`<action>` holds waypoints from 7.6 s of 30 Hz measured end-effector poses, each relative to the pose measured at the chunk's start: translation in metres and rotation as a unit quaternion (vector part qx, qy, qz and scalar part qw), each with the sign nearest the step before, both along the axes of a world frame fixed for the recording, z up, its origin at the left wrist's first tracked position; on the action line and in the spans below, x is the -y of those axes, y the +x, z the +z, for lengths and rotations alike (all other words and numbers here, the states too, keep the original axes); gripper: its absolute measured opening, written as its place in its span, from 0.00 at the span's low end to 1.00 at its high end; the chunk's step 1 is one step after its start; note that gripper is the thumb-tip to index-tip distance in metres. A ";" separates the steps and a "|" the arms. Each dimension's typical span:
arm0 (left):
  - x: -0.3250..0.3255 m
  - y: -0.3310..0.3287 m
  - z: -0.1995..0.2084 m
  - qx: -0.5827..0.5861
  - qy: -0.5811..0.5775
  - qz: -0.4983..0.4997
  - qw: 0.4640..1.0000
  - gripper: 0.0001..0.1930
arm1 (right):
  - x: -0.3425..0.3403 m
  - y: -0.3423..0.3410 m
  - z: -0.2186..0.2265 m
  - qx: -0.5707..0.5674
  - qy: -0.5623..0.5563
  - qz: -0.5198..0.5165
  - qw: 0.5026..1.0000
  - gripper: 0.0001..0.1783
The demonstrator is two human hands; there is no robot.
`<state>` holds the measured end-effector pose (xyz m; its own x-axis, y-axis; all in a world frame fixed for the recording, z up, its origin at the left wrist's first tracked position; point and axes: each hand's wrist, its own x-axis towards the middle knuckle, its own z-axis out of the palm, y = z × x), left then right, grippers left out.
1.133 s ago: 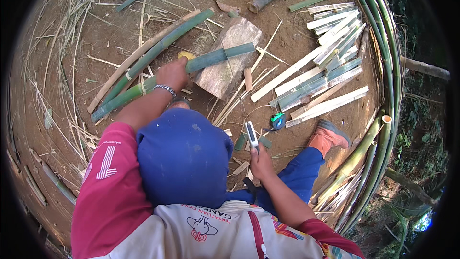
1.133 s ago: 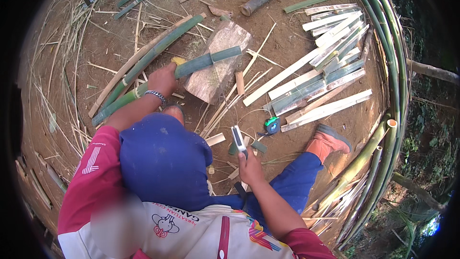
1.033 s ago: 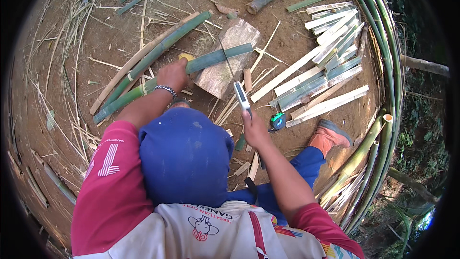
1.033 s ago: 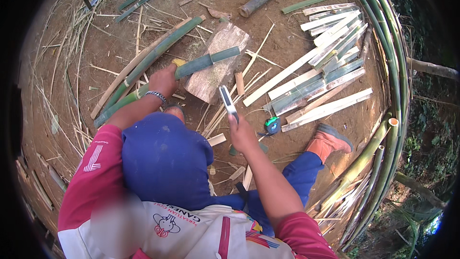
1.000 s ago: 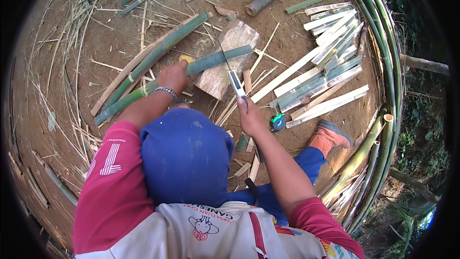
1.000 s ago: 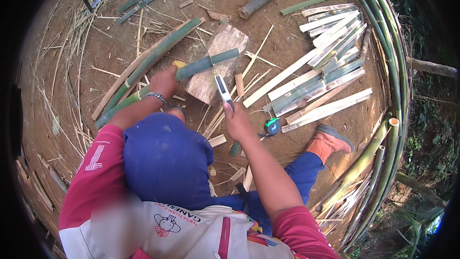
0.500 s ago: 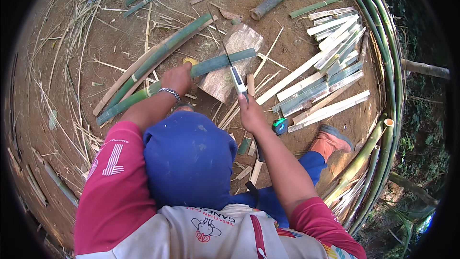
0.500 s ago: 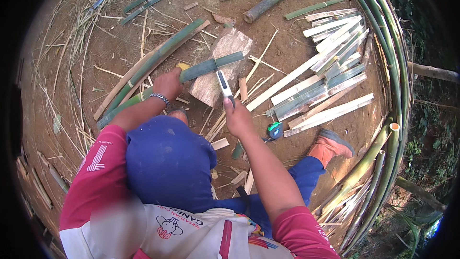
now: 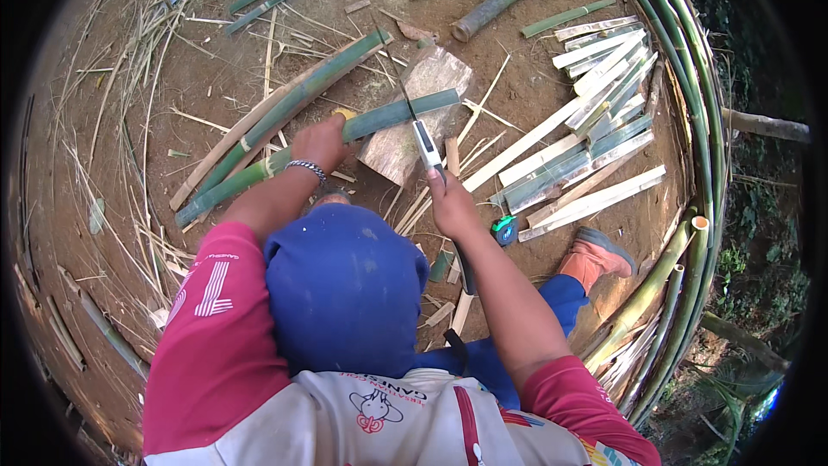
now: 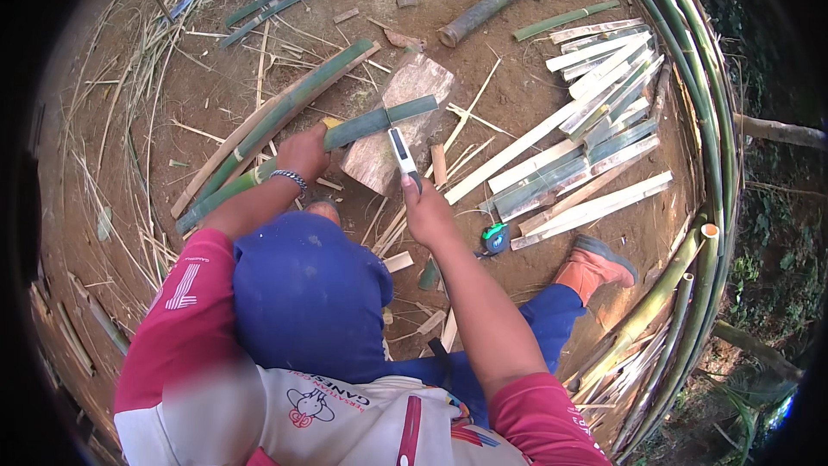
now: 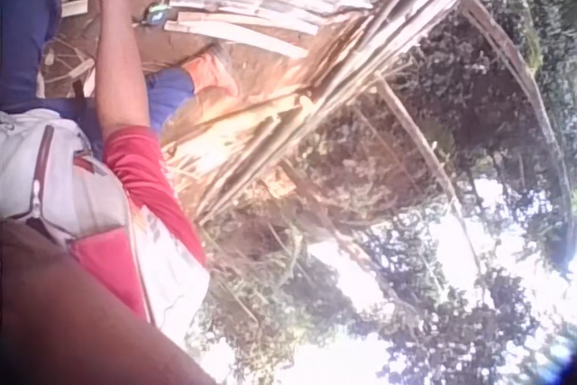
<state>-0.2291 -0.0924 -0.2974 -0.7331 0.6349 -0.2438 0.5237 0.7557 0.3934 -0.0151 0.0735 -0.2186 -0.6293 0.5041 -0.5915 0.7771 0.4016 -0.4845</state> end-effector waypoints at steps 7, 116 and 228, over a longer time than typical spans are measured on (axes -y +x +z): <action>0.008 0.006 -0.005 0.009 -0.021 -0.006 1.000 0.13 | 0.045 0.149 -0.002 -0.012 0.017 -0.024 1.000 0.31; 0.005 -0.005 -0.013 -0.019 -0.027 0.038 0.999 0.10 | 0.035 0.128 -0.006 -0.009 -0.103 -0.055 0.993 0.28; 0.102 -0.059 0.271 -0.183 0.279 0.104 0.937 0.30 | 0.087 0.202 0.015 -0.230 0.049 -0.177 0.956 0.15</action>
<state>-0.2881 -0.1946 -0.0267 -0.8251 0.4230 0.3746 0.5644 0.5869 0.5805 0.1866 -0.0135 -0.2041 -0.5914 0.7722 -0.2322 0.5859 0.2137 -0.7817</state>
